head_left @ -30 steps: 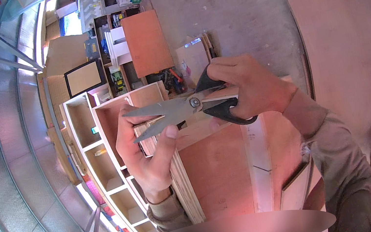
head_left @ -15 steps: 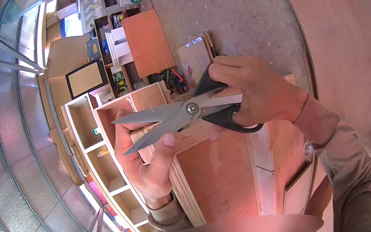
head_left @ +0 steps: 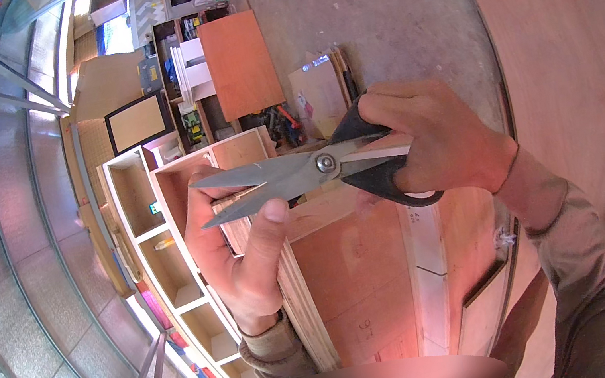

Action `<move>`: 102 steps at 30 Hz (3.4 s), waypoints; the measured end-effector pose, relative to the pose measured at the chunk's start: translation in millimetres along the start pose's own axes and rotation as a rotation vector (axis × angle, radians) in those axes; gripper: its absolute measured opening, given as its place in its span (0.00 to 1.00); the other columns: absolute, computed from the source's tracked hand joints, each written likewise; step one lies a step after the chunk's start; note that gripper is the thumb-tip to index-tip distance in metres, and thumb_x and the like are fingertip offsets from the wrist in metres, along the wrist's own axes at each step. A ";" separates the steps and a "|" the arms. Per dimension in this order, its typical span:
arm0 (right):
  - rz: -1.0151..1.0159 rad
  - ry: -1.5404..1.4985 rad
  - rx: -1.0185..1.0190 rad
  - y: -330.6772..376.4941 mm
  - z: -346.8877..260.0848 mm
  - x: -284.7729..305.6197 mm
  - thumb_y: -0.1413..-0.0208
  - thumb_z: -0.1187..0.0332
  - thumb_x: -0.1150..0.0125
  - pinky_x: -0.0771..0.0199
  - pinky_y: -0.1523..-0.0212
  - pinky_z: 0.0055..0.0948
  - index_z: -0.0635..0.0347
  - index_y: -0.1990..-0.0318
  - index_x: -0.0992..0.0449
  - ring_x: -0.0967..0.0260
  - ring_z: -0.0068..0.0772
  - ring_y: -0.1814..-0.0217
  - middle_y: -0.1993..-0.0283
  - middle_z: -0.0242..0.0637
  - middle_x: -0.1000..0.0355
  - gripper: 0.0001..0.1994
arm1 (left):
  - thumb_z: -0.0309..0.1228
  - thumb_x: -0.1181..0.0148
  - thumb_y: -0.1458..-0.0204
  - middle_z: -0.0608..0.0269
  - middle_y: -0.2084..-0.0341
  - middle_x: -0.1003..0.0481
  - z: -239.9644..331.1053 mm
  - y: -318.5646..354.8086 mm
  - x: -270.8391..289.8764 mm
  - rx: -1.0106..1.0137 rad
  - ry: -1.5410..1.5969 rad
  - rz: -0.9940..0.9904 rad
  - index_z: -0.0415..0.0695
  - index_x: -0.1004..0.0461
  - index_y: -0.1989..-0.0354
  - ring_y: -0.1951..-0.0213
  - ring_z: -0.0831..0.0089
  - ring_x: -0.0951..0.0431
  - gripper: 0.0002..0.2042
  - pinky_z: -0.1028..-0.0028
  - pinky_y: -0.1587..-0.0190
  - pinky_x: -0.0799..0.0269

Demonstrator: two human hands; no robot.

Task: The person assembles a wooden furniture piece by applying adhesive to a thin strip, cutting it with scissors, and fitting it onto the edge of a wooden panel. They then inspect and adjust the fit of the strip along the panel's edge.

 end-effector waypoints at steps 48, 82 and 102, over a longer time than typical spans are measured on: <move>0.125 -0.459 -1.551 233.7 -128.5 1.1 0.31 0.48 0.29 0.27 0.73 0.23 0.58 0.63 0.20 0.29 0.19 0.75 0.72 0.27 0.27 0.21 | 0.31 0.29 0.49 0.60 0.69 0.22 -0.8 -16.8 9.0 -0.221 -0.219 0.035 0.46 0.22 0.66 0.62 0.55 0.24 0.07 0.57 0.51 0.32; 0.080 -0.883 -1.081 -167.7 -424.3 -83.3 0.29 0.60 0.32 0.26 0.55 0.33 0.57 0.46 0.25 0.27 0.30 0.57 0.55 0.33 0.24 0.14 | 0.34 0.26 0.43 0.44 0.37 0.32 -62.7 283.0 100.0 0.669 0.129 0.688 0.41 0.27 0.38 0.35 0.39 0.36 0.26 0.46 0.29 0.37; -1.010 0.751 -0.363 -111.3 -344.6 -168.9 0.45 0.69 0.23 0.24 0.46 0.53 0.68 0.45 0.29 0.28 0.63 0.45 0.47 0.54 0.32 0.24 | 0.23 0.48 0.29 0.59 0.55 0.23 -39.7 252.2 162.0 0.869 0.484 1.145 0.38 0.20 0.47 0.55 0.68 0.24 0.10 0.68 0.49 0.26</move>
Point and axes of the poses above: each hand's wrist, its own y-axis away from the middle knuckle, its own x-axis out of the back of the hand, z = x × y, the point moved 1 cm from there along -y, towards the middle knuckle
